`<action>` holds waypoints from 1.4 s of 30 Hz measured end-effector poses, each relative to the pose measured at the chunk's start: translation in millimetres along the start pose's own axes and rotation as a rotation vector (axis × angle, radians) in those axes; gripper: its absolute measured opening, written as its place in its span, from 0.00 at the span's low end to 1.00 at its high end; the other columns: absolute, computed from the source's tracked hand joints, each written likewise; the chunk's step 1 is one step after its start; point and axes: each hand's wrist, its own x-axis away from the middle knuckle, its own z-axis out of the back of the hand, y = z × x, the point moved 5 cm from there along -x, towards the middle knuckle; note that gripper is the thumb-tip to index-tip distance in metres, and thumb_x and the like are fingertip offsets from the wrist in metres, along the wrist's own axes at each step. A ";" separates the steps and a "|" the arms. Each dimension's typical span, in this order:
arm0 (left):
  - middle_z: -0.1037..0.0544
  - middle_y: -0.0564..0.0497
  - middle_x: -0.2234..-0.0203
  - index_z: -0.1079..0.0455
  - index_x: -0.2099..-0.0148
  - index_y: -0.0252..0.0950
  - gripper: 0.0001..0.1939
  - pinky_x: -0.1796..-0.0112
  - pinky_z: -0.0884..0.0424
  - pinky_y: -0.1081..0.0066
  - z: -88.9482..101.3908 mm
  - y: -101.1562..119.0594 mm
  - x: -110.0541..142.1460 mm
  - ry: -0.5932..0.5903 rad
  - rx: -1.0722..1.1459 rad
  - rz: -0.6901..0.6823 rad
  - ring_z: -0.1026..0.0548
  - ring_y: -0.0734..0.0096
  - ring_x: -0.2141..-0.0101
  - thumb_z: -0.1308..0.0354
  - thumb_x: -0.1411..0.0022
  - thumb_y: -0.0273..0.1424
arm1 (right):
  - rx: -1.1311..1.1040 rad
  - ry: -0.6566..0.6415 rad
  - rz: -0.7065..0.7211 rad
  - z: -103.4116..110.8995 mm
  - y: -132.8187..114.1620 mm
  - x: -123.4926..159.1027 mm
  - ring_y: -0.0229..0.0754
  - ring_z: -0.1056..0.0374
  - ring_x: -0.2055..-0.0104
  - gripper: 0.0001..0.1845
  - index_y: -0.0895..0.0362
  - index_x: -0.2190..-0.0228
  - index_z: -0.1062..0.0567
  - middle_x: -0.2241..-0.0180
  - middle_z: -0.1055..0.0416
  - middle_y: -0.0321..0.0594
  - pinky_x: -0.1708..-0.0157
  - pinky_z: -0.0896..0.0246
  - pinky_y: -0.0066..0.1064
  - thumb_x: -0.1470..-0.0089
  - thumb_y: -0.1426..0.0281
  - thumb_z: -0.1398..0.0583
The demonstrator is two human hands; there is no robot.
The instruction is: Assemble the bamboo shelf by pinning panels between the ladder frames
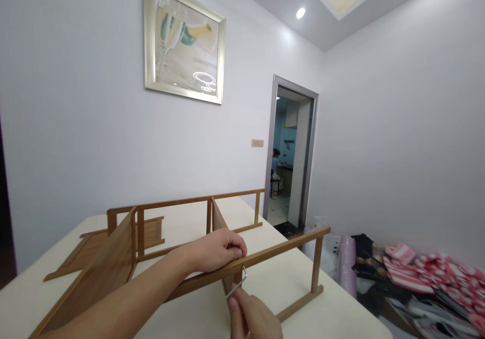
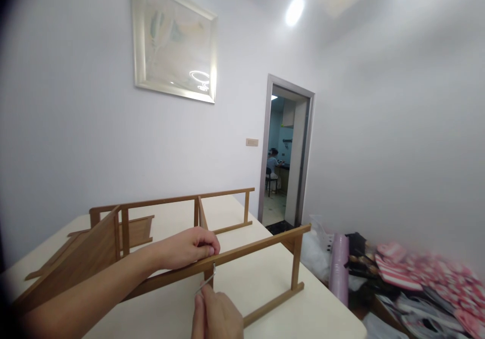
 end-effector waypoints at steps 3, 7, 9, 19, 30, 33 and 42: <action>0.23 0.53 0.70 0.25 0.64 0.36 0.11 0.66 0.35 0.75 -0.4 -0.5 -0.7 0.000 -0.001 -0.005 0.29 0.71 0.68 0.49 0.42 0.29 | 0.004 -0.098 0.082 3.1 -2.7 -19.2 0.37 0.36 0.83 0.11 0.56 0.59 0.23 0.82 0.34 0.34 0.84 0.44 0.27 0.40 0.75 0.44; 0.23 0.54 0.71 0.25 0.64 0.36 0.10 0.66 0.35 0.75 -0.5 -1.4 -1.6 0.006 -0.003 -0.011 0.29 0.72 0.68 0.49 0.42 0.30 | 0.047 -0.157 0.160 11.5 -4.5 -35.6 0.36 0.38 0.82 0.11 0.58 0.59 0.22 0.82 0.37 0.34 0.83 0.45 0.26 0.39 0.73 0.44; 0.23 0.54 0.71 0.26 0.64 0.36 0.10 0.66 0.35 0.75 -0.6 -1.8 -2.1 0.007 -0.003 -0.014 0.29 0.72 0.68 0.49 0.42 0.30 | 0.095 -0.171 0.218 15.0 -5.3 -41.3 0.36 0.40 0.81 0.12 0.58 0.55 0.23 0.81 0.38 0.34 0.83 0.45 0.26 0.39 0.73 0.44; 0.23 0.54 0.71 0.26 0.64 0.36 0.12 0.63 0.34 0.74 -0.9 -0.3 -1.5 -0.007 0.012 -0.033 0.28 0.70 0.66 0.49 0.40 0.33 | 0.101 -0.065 0.163 34.5 6.9 -71.8 0.43 0.34 0.65 0.19 0.56 0.50 0.26 0.62 0.32 0.49 0.72 0.34 0.33 0.43 0.78 0.43; 0.23 0.53 0.69 0.26 0.65 0.36 0.10 0.64 0.35 0.75 -0.1 0.6 0.5 0.002 0.005 -0.012 0.28 0.71 0.67 0.49 0.42 0.29 | -0.049 0.063 -0.079 12.9 12.9 -1.6 0.44 0.27 0.72 0.23 0.56 0.46 0.30 0.70 0.25 0.44 0.74 0.29 0.34 0.42 0.80 0.46; 0.23 0.53 0.70 0.26 0.65 0.36 0.10 0.64 0.34 0.74 -0.1 0.2 0.2 0.002 0.004 -0.008 0.29 0.71 0.67 0.49 0.42 0.29 | -0.077 0.079 -0.227 0.5 7.5 10.1 0.43 0.25 0.73 0.23 0.56 0.45 0.33 0.69 0.23 0.42 0.74 0.27 0.30 0.42 0.78 0.45; 0.23 0.53 0.71 0.26 0.65 0.36 0.11 0.65 0.35 0.75 -1.1 -2.7 0.4 -0.006 0.015 -0.010 0.29 0.72 0.68 0.50 0.41 0.30 | -0.022 -0.055 0.247 1.8 -4.2 -15.2 0.45 0.30 0.70 0.19 0.60 0.49 0.31 0.69 0.25 0.47 0.73 0.31 0.34 0.41 0.82 0.48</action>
